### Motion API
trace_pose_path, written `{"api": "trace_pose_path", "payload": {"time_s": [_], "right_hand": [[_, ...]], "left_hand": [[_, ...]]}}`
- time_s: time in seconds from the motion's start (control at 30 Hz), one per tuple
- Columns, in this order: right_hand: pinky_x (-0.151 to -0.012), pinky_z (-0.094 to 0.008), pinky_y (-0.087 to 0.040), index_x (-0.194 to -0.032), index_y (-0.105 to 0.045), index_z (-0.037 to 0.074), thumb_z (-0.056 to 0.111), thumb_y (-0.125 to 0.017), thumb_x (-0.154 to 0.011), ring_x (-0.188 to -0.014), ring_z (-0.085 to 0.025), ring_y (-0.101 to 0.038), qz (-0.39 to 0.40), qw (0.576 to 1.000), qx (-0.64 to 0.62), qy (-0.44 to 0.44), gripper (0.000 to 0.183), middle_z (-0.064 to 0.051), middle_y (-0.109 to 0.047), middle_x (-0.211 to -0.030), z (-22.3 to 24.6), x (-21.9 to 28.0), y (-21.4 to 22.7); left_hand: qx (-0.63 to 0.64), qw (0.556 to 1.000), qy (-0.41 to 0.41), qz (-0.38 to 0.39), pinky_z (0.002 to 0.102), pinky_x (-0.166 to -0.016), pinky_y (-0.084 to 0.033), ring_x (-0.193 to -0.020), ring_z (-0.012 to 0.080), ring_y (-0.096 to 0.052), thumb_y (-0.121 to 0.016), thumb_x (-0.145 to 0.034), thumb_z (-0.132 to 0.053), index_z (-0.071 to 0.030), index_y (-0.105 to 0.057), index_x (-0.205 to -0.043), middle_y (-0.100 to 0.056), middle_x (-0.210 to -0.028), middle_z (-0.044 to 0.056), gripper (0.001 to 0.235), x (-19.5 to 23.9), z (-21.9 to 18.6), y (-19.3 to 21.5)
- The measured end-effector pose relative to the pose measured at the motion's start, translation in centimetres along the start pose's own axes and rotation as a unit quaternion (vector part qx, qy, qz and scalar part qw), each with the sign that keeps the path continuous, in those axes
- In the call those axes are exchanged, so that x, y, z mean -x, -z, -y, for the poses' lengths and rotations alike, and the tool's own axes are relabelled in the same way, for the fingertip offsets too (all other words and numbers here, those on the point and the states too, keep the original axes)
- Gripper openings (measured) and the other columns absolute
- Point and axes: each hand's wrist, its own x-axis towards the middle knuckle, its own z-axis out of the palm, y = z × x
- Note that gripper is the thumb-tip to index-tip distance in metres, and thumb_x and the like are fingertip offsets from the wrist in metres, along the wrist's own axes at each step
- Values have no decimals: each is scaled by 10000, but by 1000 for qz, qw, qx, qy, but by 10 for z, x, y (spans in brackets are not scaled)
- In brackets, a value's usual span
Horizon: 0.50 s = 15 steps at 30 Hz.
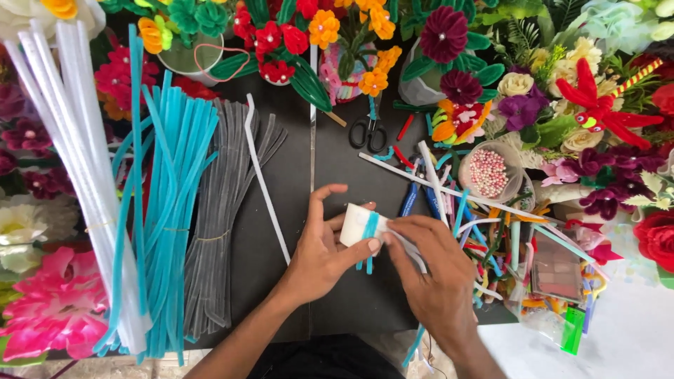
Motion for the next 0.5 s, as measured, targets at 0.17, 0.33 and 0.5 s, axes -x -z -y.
{"api": "trace_pose_path", "payload": {"time_s": [0.17,0.33,0.5], "right_hand": [[-791,-364,-605,-1063,-749,17,105,-724,-942,-945,-253,-731,-35,997,-35,-53,152,-134,-744,-1012,-5,5,-7],[-735,-291,-614,-999,-770,37,99,-748,-908,-903,-211,-738,-50,987,-98,-118,112,-127,-726,-991,-8,4,-12],[-765,-328,-625,-1007,-761,23,80,-757,-893,-932,-247,-726,-32,987,-129,-95,127,-141,-716,-995,-17,0,-14]], "left_hand": [[-66,996,-50,15,317,-780,-633,-1026,201,-681,-739,-907,-281,-186,-352,-1263,-439,-1581,260,535,5,-6,-8],[-113,986,-121,0,291,-801,-559,-996,170,-673,-721,-937,-213,-167,-439,-1195,-349,-1654,225,385,6,-5,-10],[-99,986,-130,5,264,-630,-643,-700,144,-665,-699,-948,-134,-164,-472,-1189,-254,-1658,308,333,5,-7,-9]]}}
